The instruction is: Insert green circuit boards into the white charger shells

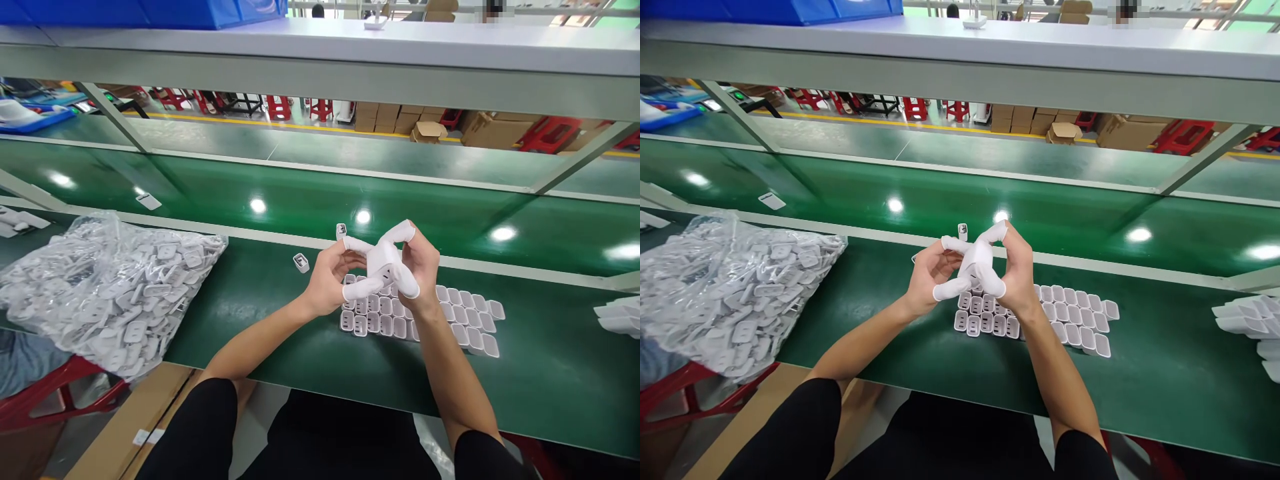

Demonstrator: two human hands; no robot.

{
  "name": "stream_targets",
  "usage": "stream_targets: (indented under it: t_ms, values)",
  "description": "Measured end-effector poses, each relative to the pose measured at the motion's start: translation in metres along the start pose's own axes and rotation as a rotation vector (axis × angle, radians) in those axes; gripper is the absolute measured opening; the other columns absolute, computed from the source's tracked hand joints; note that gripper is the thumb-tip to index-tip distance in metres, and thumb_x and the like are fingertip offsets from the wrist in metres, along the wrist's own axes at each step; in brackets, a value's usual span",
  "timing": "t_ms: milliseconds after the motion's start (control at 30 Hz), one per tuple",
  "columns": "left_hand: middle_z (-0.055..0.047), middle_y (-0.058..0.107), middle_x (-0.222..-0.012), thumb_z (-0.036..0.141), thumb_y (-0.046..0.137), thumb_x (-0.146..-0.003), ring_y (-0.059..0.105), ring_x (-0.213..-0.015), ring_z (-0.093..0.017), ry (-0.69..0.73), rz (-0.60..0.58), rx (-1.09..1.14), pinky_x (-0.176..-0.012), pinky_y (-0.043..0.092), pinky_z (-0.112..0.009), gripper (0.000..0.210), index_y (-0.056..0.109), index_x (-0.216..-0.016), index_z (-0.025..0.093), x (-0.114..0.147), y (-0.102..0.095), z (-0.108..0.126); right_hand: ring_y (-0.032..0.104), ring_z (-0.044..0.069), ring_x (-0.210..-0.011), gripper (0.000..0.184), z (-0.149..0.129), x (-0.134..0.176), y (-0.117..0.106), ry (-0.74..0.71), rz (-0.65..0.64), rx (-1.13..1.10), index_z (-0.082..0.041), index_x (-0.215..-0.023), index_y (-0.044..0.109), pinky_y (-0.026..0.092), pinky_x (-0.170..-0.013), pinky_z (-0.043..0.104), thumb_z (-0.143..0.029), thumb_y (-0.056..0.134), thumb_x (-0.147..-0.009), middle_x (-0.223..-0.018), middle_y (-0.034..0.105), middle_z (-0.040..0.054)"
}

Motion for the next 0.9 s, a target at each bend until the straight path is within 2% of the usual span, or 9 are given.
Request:
stream_targets:
  t_ms: [67, 133, 200, 300, 367, 467, 567, 700, 900]
  values:
    - [-0.006, 0.083, -0.101, 0.050, 0.107, -0.069, 0.082, -0.089, -0.021, -0.006, -0.023, 0.007, -0.080, 0.069, -0.033, 0.059, 0.074, -0.108, 0.021, -0.008, -0.010, 0.001, 0.057, 0.023, -0.085, 0.039, 0.001, 0.000, -0.001, -0.006, -0.031, 0.053, -0.026, -0.102, 0.072, 0.047, -0.081, 0.042, -0.064, 0.073, -0.098, -0.093, 0.066, 0.0022]
    - [-0.006, 0.082, -0.099, 0.052, 0.108, -0.066, 0.082, -0.088, -0.022, -0.007, -0.021, -0.035, -0.078, 0.069, -0.034, 0.062, 0.073, -0.106, 0.020, -0.021, -0.033, 0.001, 0.064, 0.025, -0.092, 0.045, 0.003, -0.001, -0.004, 0.004, -0.028, 0.094, -0.026, -0.116, 0.074, 0.053, -0.088, 0.046, -0.068, 0.072, -0.099, -0.104, 0.072, 0.0047]
    - [-0.006, 0.082, -0.098, 0.051, 0.108, -0.064, 0.082, -0.089, -0.023, 0.018, 0.052, -0.152, -0.081, 0.069, -0.036, 0.062, 0.073, -0.106, 0.020, -0.037, -0.069, -0.002, 0.069, 0.026, -0.095, 0.052, 0.005, -0.004, -0.010, 0.013, 0.026, 0.099, -0.027, -0.126, 0.074, 0.057, -0.092, 0.049, -0.072, 0.067, -0.102, -0.112, 0.075, 0.0068]
    - [-0.006, 0.082, -0.102, 0.043, 0.105, -0.067, 0.082, -0.094, -0.023, 0.024, 0.311, -0.512, -0.088, 0.068, -0.037, 0.060, 0.071, -0.109, 0.018, -0.056, -0.138, -0.017, 0.071, 0.027, -0.092, 0.054, 0.005, -0.008, -0.018, -0.001, 0.128, 0.093, -0.027, -0.122, 0.078, 0.058, -0.088, 0.050, -0.074, 0.059, -0.106, -0.110, 0.076, 0.0080]
    - [-0.006, 0.080, -0.106, 0.035, 0.099, -0.073, 0.080, -0.095, -0.021, -0.132, 0.465, -0.848, -0.090, 0.066, -0.034, 0.051, 0.067, -0.109, 0.017, -0.059, -0.180, -0.034, 0.071, 0.028, -0.090, 0.051, 0.003, -0.010, -0.021, -0.014, 0.162, 0.100, -0.027, -0.116, 0.080, 0.058, -0.085, 0.050, -0.072, 0.058, -0.107, -0.107, 0.076, 0.0081]
    - [-0.007, 0.076, -0.103, 0.023, 0.094, -0.074, 0.075, -0.094, -0.021, -0.355, 0.546, -1.160, -0.089, 0.061, -0.034, 0.040, 0.062, -0.097, 0.018, -0.049, -0.221, -0.061, 0.071, 0.029, -0.090, 0.048, 0.000, -0.012, -0.022, -0.037, 0.162, 0.131, -0.028, -0.114, 0.080, 0.057, -0.083, 0.051, -0.069, 0.055, -0.110, -0.103, 0.075, 0.0085]
    - [-0.011, 0.071, -0.120, 0.012, 0.088, -0.076, 0.073, -0.098, -0.025, -0.398, 0.543, -1.259, -0.090, 0.057, -0.036, 0.035, 0.061, -0.097, 0.018, -0.035, -0.237, -0.080, 0.071, 0.030, -0.089, 0.046, 0.000, -0.012, -0.021, -0.057, 0.157, 0.137, -0.028, -0.112, 0.082, 0.056, -0.080, 0.051, -0.066, 0.056, -0.110, -0.100, 0.076, 0.0102]
    - [-0.017, 0.060, -0.147, 0.010, 0.079, -0.088, 0.073, -0.106, -0.029, -0.416, 0.495, -1.334, -0.096, 0.054, -0.039, 0.031, 0.064, -0.114, 0.018, -0.026, -0.244, -0.093, 0.070, 0.031, -0.087, 0.043, 0.004, -0.012, -0.022, -0.052, 0.197, 0.115, -0.027, -0.110, 0.084, 0.051, -0.077, 0.053, -0.064, 0.061, -0.108, -0.094, 0.075, 0.0124]
    - [-0.018, 0.059, -0.148, 0.014, 0.073, -0.098, 0.072, -0.105, -0.028, -0.385, 0.442, -1.339, -0.100, 0.055, -0.042, 0.017, 0.069, -0.115, 0.017, -0.024, -0.249, -0.102, 0.070, 0.031, -0.086, 0.040, 0.004, -0.013, -0.023, -0.067, 0.224, 0.105, -0.027, -0.109, 0.087, 0.050, -0.076, 0.052, -0.060, 0.063, -0.109, -0.090, 0.075, 0.0121]
Point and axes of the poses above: each hand's wrist, its own x-axis away from the middle knuckle, its own y-axis out of the palm, z = x × y, the point moved 1 cm from there along -x, towards the middle knuckle
